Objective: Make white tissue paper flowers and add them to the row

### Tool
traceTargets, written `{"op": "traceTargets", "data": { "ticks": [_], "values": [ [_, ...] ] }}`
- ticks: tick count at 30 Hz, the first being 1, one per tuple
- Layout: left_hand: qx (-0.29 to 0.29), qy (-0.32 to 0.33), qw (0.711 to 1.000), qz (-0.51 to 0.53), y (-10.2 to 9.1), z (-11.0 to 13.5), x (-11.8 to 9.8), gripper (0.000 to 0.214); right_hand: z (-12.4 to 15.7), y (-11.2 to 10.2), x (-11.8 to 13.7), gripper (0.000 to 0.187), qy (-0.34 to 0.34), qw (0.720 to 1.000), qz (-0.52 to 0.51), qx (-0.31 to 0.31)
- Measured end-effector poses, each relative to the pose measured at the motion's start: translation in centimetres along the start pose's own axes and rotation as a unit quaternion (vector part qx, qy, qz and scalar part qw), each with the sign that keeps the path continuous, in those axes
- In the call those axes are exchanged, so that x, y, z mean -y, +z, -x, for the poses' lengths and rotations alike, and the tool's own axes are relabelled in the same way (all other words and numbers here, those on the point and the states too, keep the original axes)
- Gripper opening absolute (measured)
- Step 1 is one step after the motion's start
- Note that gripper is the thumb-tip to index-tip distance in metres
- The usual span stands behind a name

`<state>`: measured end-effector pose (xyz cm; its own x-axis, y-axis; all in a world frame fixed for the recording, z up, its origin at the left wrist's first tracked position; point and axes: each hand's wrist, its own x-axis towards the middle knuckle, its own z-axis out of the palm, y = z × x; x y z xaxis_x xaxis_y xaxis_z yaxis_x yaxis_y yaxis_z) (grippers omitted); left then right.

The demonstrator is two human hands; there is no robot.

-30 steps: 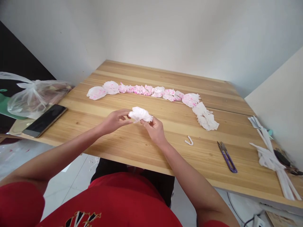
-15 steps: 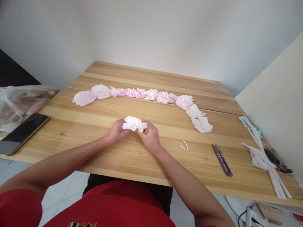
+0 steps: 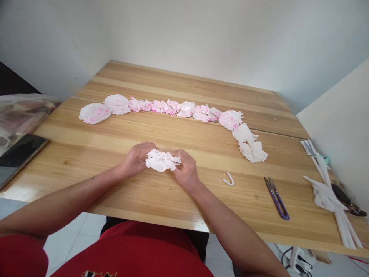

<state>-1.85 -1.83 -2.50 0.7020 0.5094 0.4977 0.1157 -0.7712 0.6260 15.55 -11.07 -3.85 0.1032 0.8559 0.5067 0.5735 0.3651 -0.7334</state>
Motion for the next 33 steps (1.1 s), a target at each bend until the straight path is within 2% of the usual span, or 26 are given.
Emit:
{"op": "traceTargets", "data": {
  "ticks": [4,8,14,21,25,28,33],
  "values": [
    [0.019,-0.047,0.998,0.047,0.1,0.3,0.0,0.022,0.2,-0.3,0.1,0.011,0.02,0.999,0.02,0.02],
    [0.005,-0.016,0.999,0.034,0.3,0.5,0.0,0.017,0.2,-0.5,-0.1,0.015,0.0,0.998,0.057,0.036],
    [-0.001,0.016,0.999,-0.032,0.5,0.7,-0.2,0.018,0.1,-0.4,-0.2,0.005,-0.062,0.995,0.069,0.037],
    [-0.022,-0.03,0.999,0.003,1.0,0.8,0.6,0.015,0.2,-0.4,-0.5,0.012,0.005,0.997,0.073,0.026],
    [-0.005,-0.032,0.999,0.035,1.2,0.8,0.8,0.023,0.1,-0.4,-0.5,0.006,0.007,0.996,0.083,0.011],
    [-0.006,-0.021,0.999,0.044,1.1,0.8,0.9,0.02,0.1,-0.4,-0.4,0.005,0.011,0.997,0.073,0.016],
    [-0.01,-0.026,0.999,0.035,0.9,0.7,1.0,0.017,0.1,-0.4,-0.5,0.013,0.037,0.996,0.068,0.036]
  ]
}}
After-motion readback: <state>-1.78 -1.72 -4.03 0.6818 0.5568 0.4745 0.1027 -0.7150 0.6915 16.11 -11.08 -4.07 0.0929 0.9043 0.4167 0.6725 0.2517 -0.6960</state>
